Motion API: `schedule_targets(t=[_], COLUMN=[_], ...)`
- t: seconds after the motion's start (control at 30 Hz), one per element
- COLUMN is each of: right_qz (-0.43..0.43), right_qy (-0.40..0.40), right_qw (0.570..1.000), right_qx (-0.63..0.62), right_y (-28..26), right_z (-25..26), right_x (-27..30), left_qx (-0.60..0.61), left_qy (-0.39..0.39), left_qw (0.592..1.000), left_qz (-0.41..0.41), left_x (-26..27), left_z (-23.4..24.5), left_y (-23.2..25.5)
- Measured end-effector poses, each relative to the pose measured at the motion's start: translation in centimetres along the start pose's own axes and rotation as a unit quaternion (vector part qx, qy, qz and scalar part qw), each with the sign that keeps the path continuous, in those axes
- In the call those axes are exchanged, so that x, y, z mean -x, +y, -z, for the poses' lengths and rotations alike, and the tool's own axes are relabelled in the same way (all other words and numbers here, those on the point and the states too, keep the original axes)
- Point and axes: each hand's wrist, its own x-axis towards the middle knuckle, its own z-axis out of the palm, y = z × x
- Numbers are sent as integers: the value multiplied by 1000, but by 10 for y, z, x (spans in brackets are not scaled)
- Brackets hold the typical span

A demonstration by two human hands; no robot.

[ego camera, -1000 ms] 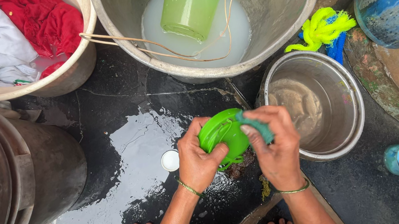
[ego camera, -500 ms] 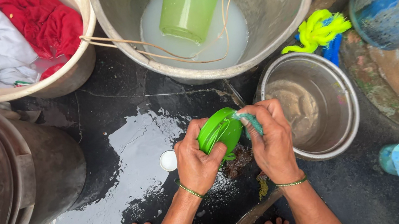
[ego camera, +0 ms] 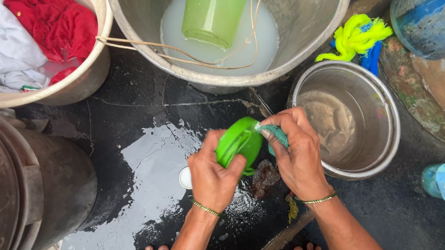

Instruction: The person washes various lids, containers, and a steel wool scrubber by hand using a sponge and green soap, rinsing them in a bucket of water.

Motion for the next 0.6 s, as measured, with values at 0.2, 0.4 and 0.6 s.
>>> schedule_targets(t=[0.2,0.4,0.6], right_qz=[-16,21,-25], right_qy=[-24,-18,-27], right_qw=[999,1000,999], right_qx=[-21,-15,13], right_y=[13,24,46], right_z=[-14,-29,-33], right_x=[2,12,15], left_qx=[-37,-1,-88], left_qy=[-27,-20,-19], left_qw=[998,999,996], left_qz=[51,29,25], left_x=[4,4,-1], left_z=[-3,-4,1], left_y=[-13,-25,-19])
